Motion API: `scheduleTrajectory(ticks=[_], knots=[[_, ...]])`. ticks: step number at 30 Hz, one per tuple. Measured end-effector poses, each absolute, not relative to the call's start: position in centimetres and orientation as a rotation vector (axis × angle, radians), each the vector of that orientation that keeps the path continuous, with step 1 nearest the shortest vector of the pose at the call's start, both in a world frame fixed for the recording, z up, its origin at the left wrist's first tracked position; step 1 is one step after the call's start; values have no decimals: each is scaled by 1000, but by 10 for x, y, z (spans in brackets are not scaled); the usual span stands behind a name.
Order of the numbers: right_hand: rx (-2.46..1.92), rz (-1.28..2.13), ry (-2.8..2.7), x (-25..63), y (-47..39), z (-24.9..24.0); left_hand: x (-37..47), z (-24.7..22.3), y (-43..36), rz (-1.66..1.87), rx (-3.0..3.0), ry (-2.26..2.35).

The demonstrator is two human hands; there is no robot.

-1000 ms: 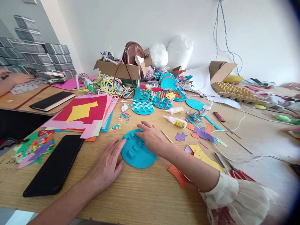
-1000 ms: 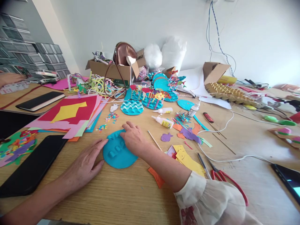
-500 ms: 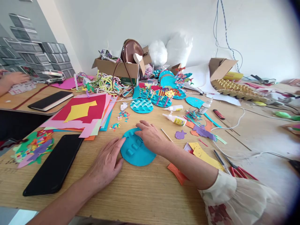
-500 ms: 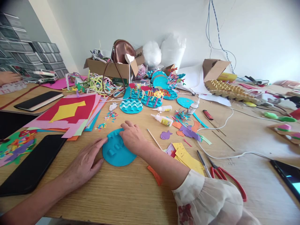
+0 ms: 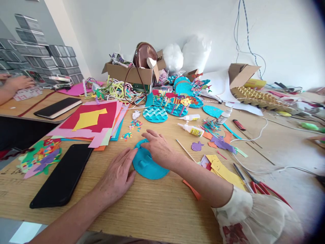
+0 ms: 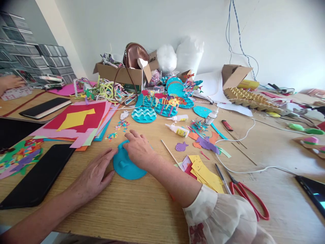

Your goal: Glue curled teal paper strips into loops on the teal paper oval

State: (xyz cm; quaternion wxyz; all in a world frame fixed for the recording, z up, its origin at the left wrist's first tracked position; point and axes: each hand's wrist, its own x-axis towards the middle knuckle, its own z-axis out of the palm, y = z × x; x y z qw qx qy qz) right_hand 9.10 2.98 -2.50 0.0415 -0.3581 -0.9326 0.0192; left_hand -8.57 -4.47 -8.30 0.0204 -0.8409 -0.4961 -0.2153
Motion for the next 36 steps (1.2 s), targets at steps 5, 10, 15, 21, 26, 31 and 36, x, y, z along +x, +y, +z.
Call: scheduleTrajectory(ticks=[5, 10, 15, 21, 26, 31, 36], knots=[[-1098, 41, -2885, 86, 31, -24, -85, -83, -45, -651, -2611, -1570], [-1109, 34, -2893, 85, 32, -27, -85, -85, -45, -627, -2622, -1593], [-1089, 27, -2899, 85, 33, -28, -86, -85, -45, -600, -2617, -1585], [-1099, 72, -2912, 86, 31, -26, -85, -84, -45, -605, -2610, -1589], [-1068, 54, -2914, 87, 31, -26, -85, -83, -45, -611, -2620, -1589], [-1073, 37, -2928, 87, 31, -28, -85, -83, -45, -618, -2621, -1605], [-1077, 23, -2936, 87, 29, -28, -85, -83, -46, -614, -2627, -1609]])
